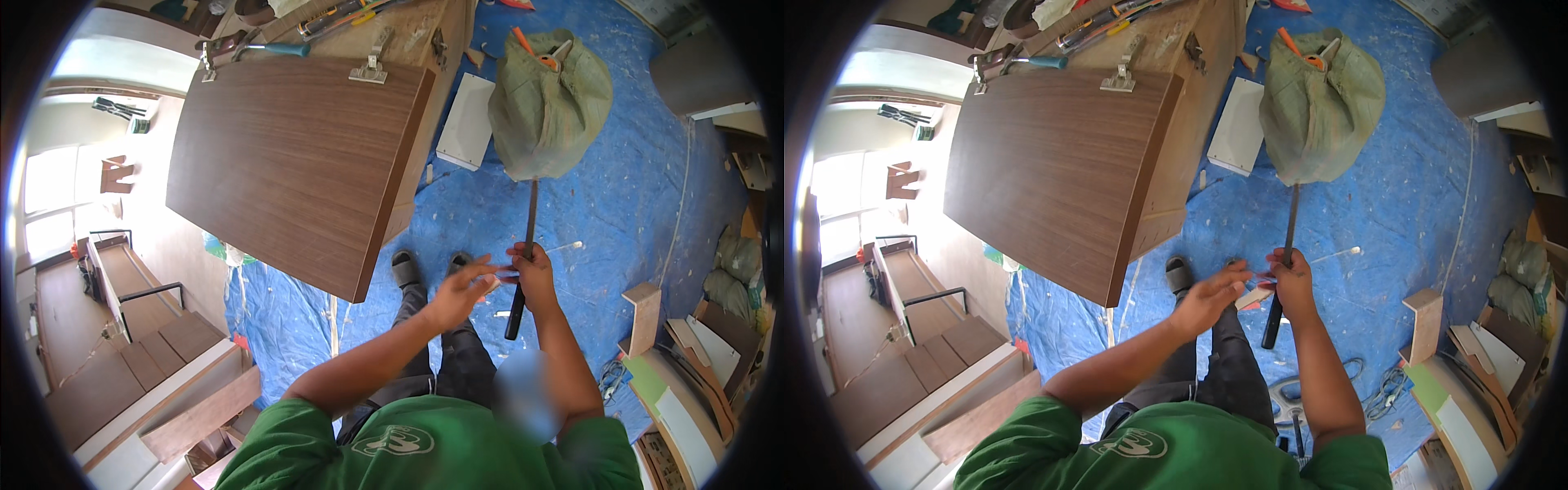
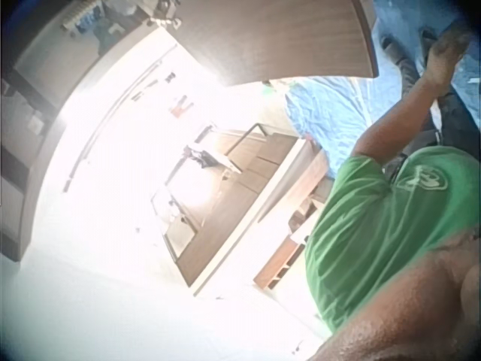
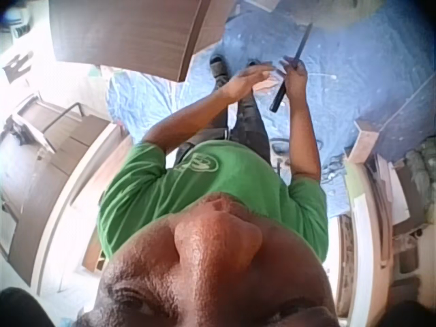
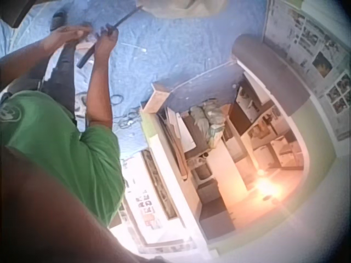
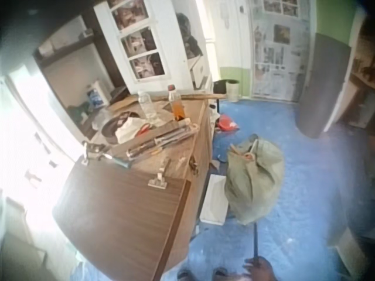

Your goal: The person smooths the edge of a wooden cabinet door with a sanding block, then uses a hammer to tap the door edge and a hinge area. They continue to smooth the door edge with a chisel, repeatedly tapping and scraping along the same edge.

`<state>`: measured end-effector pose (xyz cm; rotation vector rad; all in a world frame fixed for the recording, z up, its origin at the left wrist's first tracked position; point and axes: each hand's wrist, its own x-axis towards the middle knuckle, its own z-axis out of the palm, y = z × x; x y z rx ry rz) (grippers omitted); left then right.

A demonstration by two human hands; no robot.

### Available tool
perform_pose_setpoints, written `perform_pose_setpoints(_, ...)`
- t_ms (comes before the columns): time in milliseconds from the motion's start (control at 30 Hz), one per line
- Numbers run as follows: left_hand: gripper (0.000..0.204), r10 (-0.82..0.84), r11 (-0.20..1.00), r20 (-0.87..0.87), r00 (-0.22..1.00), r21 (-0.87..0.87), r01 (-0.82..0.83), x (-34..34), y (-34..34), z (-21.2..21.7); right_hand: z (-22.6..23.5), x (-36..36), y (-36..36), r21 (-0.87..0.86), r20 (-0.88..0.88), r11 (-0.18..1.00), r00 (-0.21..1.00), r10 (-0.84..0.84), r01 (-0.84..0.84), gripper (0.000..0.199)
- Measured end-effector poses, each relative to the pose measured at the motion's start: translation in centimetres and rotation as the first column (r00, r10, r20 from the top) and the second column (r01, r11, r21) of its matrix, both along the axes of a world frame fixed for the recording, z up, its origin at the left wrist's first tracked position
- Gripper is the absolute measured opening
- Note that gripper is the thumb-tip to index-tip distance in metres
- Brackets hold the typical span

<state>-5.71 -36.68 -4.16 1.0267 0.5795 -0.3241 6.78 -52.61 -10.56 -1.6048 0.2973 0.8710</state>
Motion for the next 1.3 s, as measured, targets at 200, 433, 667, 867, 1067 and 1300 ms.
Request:
perform_pose_setpoints(200,0.040,-0.272,0.744,0.316,0.909,0.668,-0.009,3.1,2.4,0.4,8.1,-1.3,2.2,0.040,-0.158,0.967,0.954,0.254,-0.251,0.032)
perform_pose_setpoints(433,0.063,-0.437,0.358,-0.239,0.867,0.838,0.412,0.0,3.8,-4.0,12.0,-0.2,1.1,0.248,-0.159,0.944,0.952,0.263,-0.219,0.017)
perform_pose_setpoints(667,0.074,-0.641,-0.052,-0.131,0.756,0.990,0.128,1.2,7.8,7.1,9.6,1.6,-1.0,0.073,-0.048,0.995,0.996,0.076,-0.072,0.021)
perform_pose_setpoints(867,0.088,-0.226,-0.284,-0.152,0.962,0.955,0.084,7.2,17.2,4.5,9.5,0.4,1.1,0.048,-0.027,0.992,0.992,0.122,-0.121,0.053)
perform_pose_setpoints(1067,0.076,-0.489,-0.126,-0.196,0.850,0.980,0.154,15.3,15.9,4.2,8.8,0.1,2.9,0.138,-0.035,0.989,0.998,-0.051,0.055,0.050)
perform_pose_setpoints(1300,0.022,-0.641,0.138,0.429,0.637,0.880,-0.454,13.4,17.6,4.2,10.4,4.2,5.1,0.152,0.229,0.982,0.963,-0.142,0.109,0.044)
